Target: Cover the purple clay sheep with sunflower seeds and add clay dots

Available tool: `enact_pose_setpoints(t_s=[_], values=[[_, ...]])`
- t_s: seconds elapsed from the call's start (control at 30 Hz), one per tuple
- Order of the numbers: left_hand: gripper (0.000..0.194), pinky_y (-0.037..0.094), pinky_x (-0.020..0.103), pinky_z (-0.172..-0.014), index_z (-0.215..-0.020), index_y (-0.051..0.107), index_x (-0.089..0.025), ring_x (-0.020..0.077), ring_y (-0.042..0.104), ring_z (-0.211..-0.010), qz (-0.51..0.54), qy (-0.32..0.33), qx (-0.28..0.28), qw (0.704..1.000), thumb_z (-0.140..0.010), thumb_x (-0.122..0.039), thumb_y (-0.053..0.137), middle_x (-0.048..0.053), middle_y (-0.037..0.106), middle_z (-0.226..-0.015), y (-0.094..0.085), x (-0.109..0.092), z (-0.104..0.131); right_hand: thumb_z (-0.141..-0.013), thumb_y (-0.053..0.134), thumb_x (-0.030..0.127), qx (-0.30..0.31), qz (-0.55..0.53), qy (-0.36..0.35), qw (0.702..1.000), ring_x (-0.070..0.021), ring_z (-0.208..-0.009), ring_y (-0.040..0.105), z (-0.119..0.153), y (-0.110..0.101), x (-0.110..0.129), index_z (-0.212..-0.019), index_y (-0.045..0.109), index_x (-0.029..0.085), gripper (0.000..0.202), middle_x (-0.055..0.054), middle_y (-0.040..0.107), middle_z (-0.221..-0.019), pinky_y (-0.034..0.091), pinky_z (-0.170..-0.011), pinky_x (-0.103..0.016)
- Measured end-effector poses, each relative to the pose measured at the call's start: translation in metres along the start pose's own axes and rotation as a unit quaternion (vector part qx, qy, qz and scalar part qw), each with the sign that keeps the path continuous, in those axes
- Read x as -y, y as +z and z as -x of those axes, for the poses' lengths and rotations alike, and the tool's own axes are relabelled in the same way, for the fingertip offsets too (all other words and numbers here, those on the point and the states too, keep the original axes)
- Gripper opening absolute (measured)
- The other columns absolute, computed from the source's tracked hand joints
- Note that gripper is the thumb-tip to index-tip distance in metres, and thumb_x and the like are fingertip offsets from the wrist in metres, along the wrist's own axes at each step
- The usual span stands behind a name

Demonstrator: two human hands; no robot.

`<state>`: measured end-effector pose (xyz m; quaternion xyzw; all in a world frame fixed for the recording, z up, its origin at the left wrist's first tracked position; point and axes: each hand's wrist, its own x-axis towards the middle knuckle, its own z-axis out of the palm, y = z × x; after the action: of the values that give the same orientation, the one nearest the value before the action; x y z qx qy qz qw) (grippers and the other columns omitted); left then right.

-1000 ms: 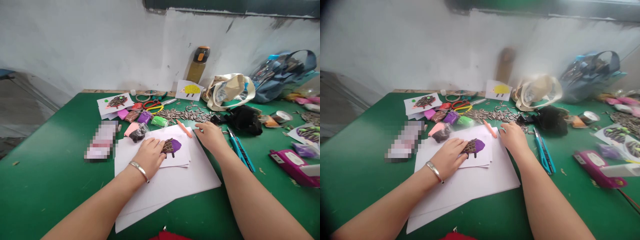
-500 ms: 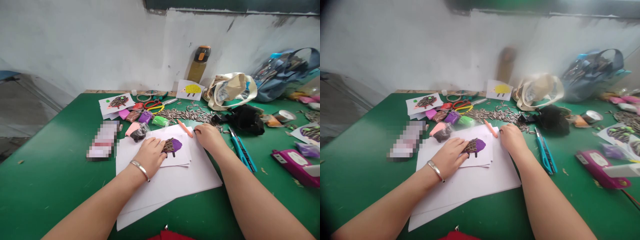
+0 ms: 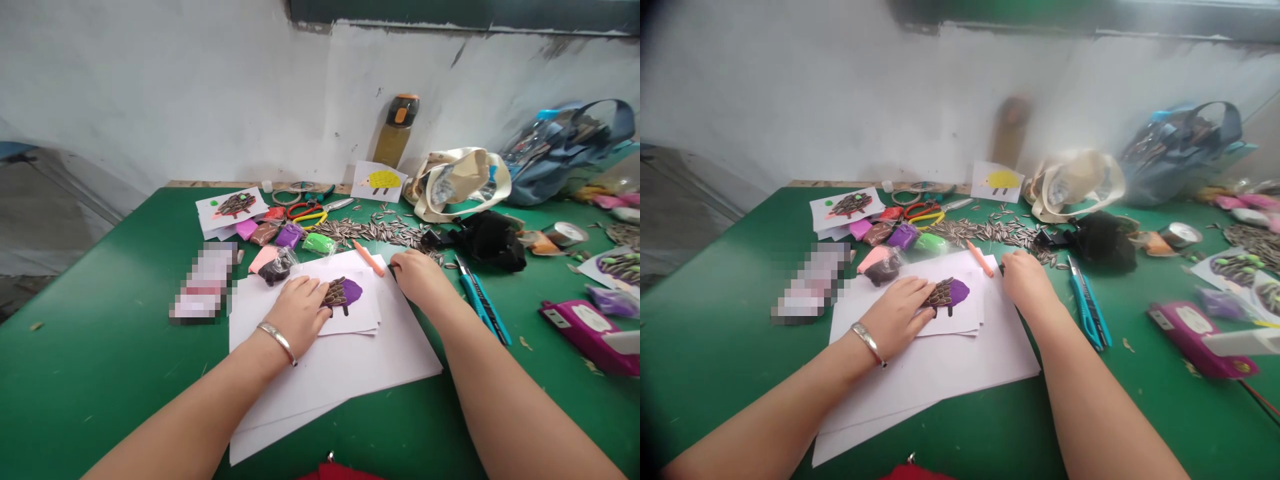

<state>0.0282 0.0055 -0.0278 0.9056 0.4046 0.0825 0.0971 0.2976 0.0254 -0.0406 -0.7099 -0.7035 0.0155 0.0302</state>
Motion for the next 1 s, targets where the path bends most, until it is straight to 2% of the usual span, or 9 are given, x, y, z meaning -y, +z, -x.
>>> enact_pose_setpoints(t_s=[0.27,0.43,0.57,0.63,0.7,0.83,1.0], values=[[0.038,0.036,0.047,-0.106,-0.123,0.054,-0.009,0.0289,0.049,-0.117,0.005,-0.007,0.007,1.0,-0.089,-0.026,0.05,0.014,0.059,-0.121,-0.001,-0.001,0.0,-0.08,0.043,0.008,0.002,0.002,0.005,1.0,-0.0203,-0.074,0.053,0.003,0.001,0.0,-0.077,0.059,0.017,0.018,-0.009,0.057,-0.078,0.03,-0.06,-0.027],[0.036,0.039,0.045,-0.103,-0.121,0.055,-0.009,0.0284,0.051,-0.113,0.003,0.006,-0.004,1.0,-0.089,-0.023,0.049,0.014,0.06,-0.117,-0.002,-0.001,-0.001,-0.08,0.042,0.006,-0.02,-0.019,0.02,0.999,-0.0218,-0.078,0.056,0.004,0.002,0.001,-0.091,0.063,0.015,0.025,-0.012,0.061,-0.086,0.034,-0.063,-0.028],[0.034,0.041,0.046,-0.1,-0.119,0.056,-0.01,0.0283,0.052,-0.11,0.0,0.012,-0.023,1.0,-0.088,-0.023,0.051,0.013,0.061,-0.112,-0.001,0.0,-0.001,-0.083,0.041,0.011,-0.105,-0.092,0.032,0.99,-0.0221,-0.085,0.058,0.004,-0.008,0.006,-0.095,0.068,0.016,0.029,-0.012,0.063,-0.093,0.039,-0.071,-0.03],[0.031,0.041,0.045,-0.099,-0.116,0.057,-0.01,0.0278,0.052,-0.109,0.002,0.017,-0.024,1.0,-0.088,-0.022,0.05,0.013,0.062,-0.11,-0.001,0.0,-0.001,-0.084,0.044,0.015,-0.156,-0.156,0.038,0.975,-0.0209,-0.086,0.059,0.005,-0.014,0.011,-0.093,0.07,0.017,0.028,-0.009,0.064,-0.092,0.041,-0.075,-0.03],[0.029,0.042,0.045,-0.098,-0.113,0.057,-0.01,0.0273,0.053,-0.107,0.005,0.019,-0.019,1.0,-0.088,-0.021,0.049,0.013,0.062,-0.108,-0.002,0.0,-0.001,-0.082,0.048,0.018,-0.175,-0.229,0.04,0.957,-0.019,-0.083,0.059,0.008,-0.02,0.019,-0.091,0.07,0.019,0.024,-0.006,0.066,-0.089,0.042,-0.075,-0.029],[0.029,0.041,0.045,-0.098,-0.114,0.057,-0.01,0.0271,0.052,-0.107,0.01,0.013,-0.009,1.0,-0.088,-0.021,0.05,0.013,0.061,-0.108,-0.003,-0.001,-0.001,-0.079,0.052,0.024,-0.112,-0.335,0.034,0.935,-0.0158,-0.069,0.057,0.015,-0.024,0.037,-0.084,0.069,0.022,0.017,-0.001,0.064,-0.075,0.041,-0.065,-0.028],[0.03,0.04,0.045,-0.098,-0.116,0.056,-0.012,0.0266,0.051,-0.105,0.015,0.003,0.011,1.0,-0.088,-0.023,0.051,0.011,0.06,-0.108,-0.004,-0.002,-0.003,-0.078,0.056,0.027,-0.051,-0.381,0.015,0.923,-0.0142,-0.061,0.056,0.02,-0.017,0.05,-0.083,0.07,0.023,0.015,0.002,0.063,-0.065,0.042,-0.062,-0.027]])
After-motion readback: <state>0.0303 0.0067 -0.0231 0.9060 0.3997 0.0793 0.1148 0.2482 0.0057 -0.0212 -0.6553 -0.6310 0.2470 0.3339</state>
